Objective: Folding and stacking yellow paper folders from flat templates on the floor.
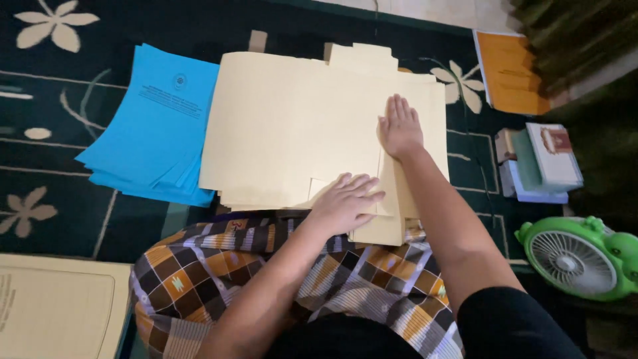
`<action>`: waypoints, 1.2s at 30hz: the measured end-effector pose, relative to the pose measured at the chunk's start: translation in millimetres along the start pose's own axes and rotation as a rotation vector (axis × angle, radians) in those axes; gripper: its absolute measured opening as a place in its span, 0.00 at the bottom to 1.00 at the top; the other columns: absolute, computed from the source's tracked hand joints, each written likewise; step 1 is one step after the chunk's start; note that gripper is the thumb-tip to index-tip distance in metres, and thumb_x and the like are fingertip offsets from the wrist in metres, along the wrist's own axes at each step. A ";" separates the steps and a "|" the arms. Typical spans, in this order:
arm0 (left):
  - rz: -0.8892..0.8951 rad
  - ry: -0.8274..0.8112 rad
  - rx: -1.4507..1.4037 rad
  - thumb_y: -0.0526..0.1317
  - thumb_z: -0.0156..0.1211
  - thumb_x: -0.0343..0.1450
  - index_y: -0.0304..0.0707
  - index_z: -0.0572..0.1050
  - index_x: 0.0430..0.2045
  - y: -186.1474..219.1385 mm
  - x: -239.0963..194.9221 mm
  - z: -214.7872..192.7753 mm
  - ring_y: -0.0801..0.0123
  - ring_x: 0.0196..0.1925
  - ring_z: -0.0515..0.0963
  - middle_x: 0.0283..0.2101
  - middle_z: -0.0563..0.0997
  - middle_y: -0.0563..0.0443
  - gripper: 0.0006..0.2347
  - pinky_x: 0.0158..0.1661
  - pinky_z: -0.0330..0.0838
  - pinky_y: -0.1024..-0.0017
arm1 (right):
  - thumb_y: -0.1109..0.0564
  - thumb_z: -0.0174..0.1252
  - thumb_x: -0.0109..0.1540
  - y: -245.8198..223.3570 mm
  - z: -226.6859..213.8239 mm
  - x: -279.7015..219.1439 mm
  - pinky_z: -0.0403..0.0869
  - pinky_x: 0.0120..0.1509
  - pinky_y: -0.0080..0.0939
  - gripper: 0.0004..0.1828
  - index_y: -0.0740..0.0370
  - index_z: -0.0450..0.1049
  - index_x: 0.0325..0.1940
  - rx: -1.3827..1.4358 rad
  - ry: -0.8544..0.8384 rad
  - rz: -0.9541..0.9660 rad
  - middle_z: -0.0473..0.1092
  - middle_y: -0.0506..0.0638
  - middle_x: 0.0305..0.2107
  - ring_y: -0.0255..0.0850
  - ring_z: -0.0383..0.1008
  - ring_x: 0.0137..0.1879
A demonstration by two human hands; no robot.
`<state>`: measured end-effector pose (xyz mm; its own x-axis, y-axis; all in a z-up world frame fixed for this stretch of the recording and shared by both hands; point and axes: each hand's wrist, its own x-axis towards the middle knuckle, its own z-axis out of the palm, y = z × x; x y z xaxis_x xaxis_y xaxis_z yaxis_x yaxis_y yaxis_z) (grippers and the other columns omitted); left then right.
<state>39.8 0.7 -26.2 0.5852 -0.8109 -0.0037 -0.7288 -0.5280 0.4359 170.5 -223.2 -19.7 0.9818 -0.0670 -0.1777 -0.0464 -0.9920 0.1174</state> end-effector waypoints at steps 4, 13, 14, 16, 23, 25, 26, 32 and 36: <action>-0.005 0.022 -0.033 0.57 0.53 0.74 0.72 0.63 0.68 1.1 -3.7 -6.7 0.65 0.79 0.54 0.76 0.59 0.61 0.24 0.75 0.40 0.55 | 0.38 0.11 0.72 0.0 4.7 4.6 0.39 0.85 0.50 0.39 0.59 0.34 0.84 -0.003 -0.004 0.016 0.33 0.54 0.80 0.47 0.30 0.85; -0.020 0.027 0.016 0.57 0.51 0.73 0.68 0.65 0.68 0.5 -1.5 2.6 0.65 0.78 0.55 0.75 0.62 0.61 0.25 0.75 0.41 0.53 | 0.39 0.11 0.72 -9.2 13.1 -62.2 0.40 0.85 0.50 0.39 0.60 0.37 0.83 -0.007 -0.039 0.011 0.35 0.55 0.80 0.48 0.32 0.85; -0.018 0.036 0.008 0.57 0.51 0.73 0.68 0.64 0.68 -1.1 -1.0 4.2 0.65 0.79 0.54 0.75 0.62 0.60 0.25 0.75 0.40 0.53 | 0.39 0.11 0.72 -9.4 13.1 -60.0 0.39 0.85 0.49 0.39 0.60 0.36 0.83 -0.012 -0.035 0.010 0.35 0.55 0.80 0.47 0.32 0.85; -0.020 0.041 0.002 0.57 0.51 0.73 0.68 0.64 0.68 -1.8 -0.5 3.2 0.65 0.79 0.54 0.75 0.62 0.60 0.25 0.74 0.40 0.53 | 0.38 0.11 0.72 -7.6 10.9 -52.1 0.39 0.85 0.49 0.39 0.60 0.36 0.83 -0.012 -0.033 0.008 0.34 0.54 0.80 0.47 0.31 0.85; -0.031 -0.036 -0.050 0.55 0.51 0.73 0.65 0.64 0.69 5.8 -3.7 -12.9 0.62 0.80 0.51 0.76 0.58 0.59 0.25 0.75 0.37 0.51 | 0.39 0.14 0.72 7.5 9.1 17.8 0.41 0.85 0.49 0.39 0.60 0.37 0.83 0.028 0.021 0.026 0.35 0.54 0.80 0.47 0.33 0.85; -0.034 -0.016 -0.053 0.55 0.51 0.73 0.62 0.66 0.68 5.1 -3.0 -18.5 0.61 0.79 0.52 0.76 0.58 0.59 0.24 0.75 0.38 0.52 | 0.39 0.14 0.72 10.2 6.5 37.0 0.41 0.85 0.49 0.39 0.61 0.37 0.83 0.032 0.047 0.018 0.35 0.54 0.80 0.47 0.33 0.85; -0.021 -0.013 -0.064 0.55 0.52 0.73 0.61 0.66 0.68 4.8 -3.5 -18.6 0.60 0.79 0.53 0.76 0.60 0.57 0.25 0.75 0.39 0.50 | 0.38 0.14 0.72 10.5 5.7 39.8 0.41 0.85 0.50 0.39 0.61 0.37 0.83 0.035 0.046 0.027 0.35 0.54 0.80 0.47 0.33 0.85; -0.034 -0.032 -0.065 0.56 0.50 0.73 0.61 0.65 0.68 11.3 -7.0 -28.4 0.59 0.79 0.53 0.76 0.59 0.58 0.25 0.75 0.40 0.50 | 0.38 0.14 0.72 7.1 8.1 29.4 0.41 0.85 0.49 0.39 0.61 0.37 0.83 0.031 0.046 0.034 0.35 0.54 0.80 0.47 0.32 0.85; -0.072 -0.057 -0.040 0.57 0.47 0.73 0.65 0.63 0.69 15.4 -7.1 -31.6 0.63 0.80 0.51 0.76 0.58 0.61 0.25 0.75 0.38 0.51 | 0.37 0.12 0.72 2.1 7.2 -4.1 0.41 0.85 0.48 0.39 0.60 0.37 0.83 0.047 0.027 0.019 0.35 0.53 0.80 0.47 0.32 0.85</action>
<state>35.7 6.3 9.0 0.6140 -0.7846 -0.0868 -0.6700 -0.5761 0.4682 165.1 -225.8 -25.8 0.9852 -0.0838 -0.1496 -0.0732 -0.9945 0.0747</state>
